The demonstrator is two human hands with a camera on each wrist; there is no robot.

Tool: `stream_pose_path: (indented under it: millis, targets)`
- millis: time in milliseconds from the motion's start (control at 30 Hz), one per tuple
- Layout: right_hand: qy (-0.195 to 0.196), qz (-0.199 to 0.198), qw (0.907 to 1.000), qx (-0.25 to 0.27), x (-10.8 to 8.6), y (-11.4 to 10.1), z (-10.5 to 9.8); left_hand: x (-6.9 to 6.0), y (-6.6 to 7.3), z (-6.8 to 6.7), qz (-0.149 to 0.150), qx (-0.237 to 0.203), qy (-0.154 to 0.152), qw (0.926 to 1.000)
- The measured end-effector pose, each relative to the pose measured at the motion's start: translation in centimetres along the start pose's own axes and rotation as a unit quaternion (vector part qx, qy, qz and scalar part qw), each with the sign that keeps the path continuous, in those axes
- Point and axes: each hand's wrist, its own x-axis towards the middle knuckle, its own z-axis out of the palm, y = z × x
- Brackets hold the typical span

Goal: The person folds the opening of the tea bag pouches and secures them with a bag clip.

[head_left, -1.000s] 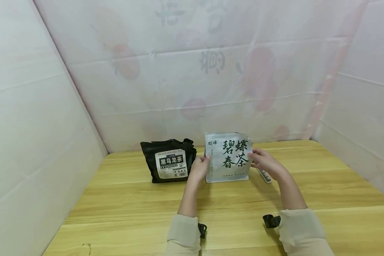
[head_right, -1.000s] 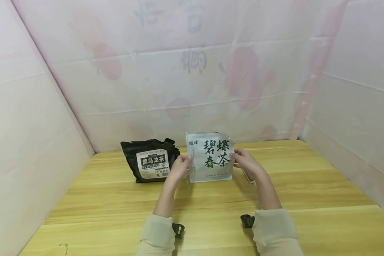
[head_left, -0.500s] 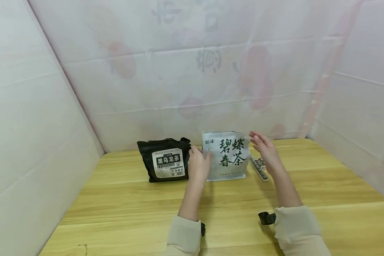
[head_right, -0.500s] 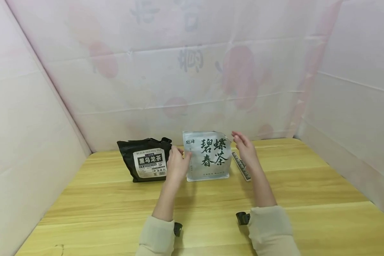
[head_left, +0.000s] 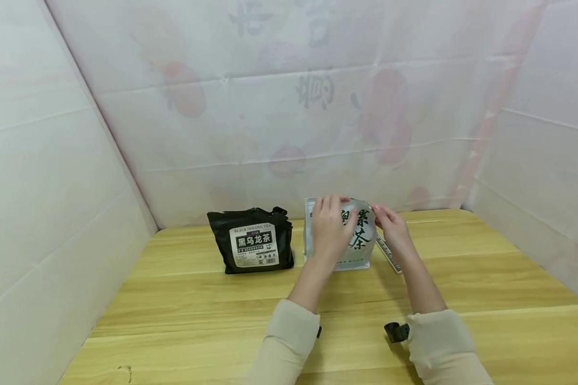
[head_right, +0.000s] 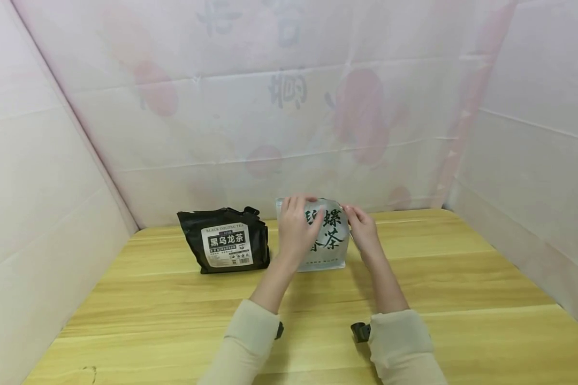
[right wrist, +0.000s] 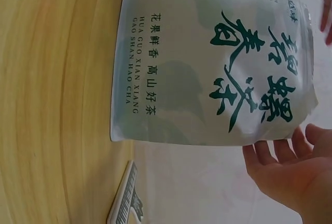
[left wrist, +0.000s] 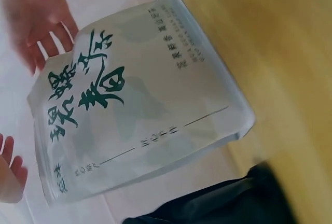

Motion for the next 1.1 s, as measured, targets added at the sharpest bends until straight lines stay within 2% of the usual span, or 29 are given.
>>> stream_pose_path:
  millis: [67, 167, 267, 367, 433, 500, 567, 800, 1100]
  targets:
    - [0.01, 0.007, 0.9999, 0.001, 0.0, 0.2, 0.0, 0.9, 0.2, 0.6, 0.03, 0.056, -0.021, 0.9977]
    - [0.021, 0.017, 0.9996, 0.004, 0.0, 0.3, 0.0, 2.2, 0.7, 1.4, 0.032, 0.131, -0.089, 0.9869]
    - [0.02, 0.015, 0.9996, 0.01, 0.0, 0.4, -0.1, 3.3, 1.1, 2.1, -0.001, 0.198, -0.175, 0.9643]
    - [0.009, -0.002, 0.9999, 0.01, 0.1, 0.5, -0.1, 3.7, 1.2, 2.7, -0.038, 0.253, -0.246, 0.935]
    - [0.001, -0.011, 0.9999, 0.009, 0.1, 0.6, -0.1, 3.6, 1.1, 2.8, -0.05, 0.27, -0.273, 0.9221]
    - [-0.003, -0.015, 0.9999, 0.005, 0.1, 0.7, 0.0, 3.4, 0.9, 2.8, -0.052, 0.277, -0.284, 0.9167]
    - [-0.007, -0.016, 0.9999, 0.002, 0.0, 0.7, 0.0, 3.1, 0.7, 2.7, -0.048, 0.273, -0.281, 0.9189]
    - [-0.018, -0.026, 0.9994, 0.01, 0.0, 0.7, 0.1, 2.7, 0.0, 2.1, -0.021, 0.231, -0.264, 0.9361]
    - [-0.029, -0.038, 0.9985, -0.027, 0.3, 1.2, 0.1, 2.9, -0.2, 1.8, -0.002, 0.209, -0.257, 0.9435]
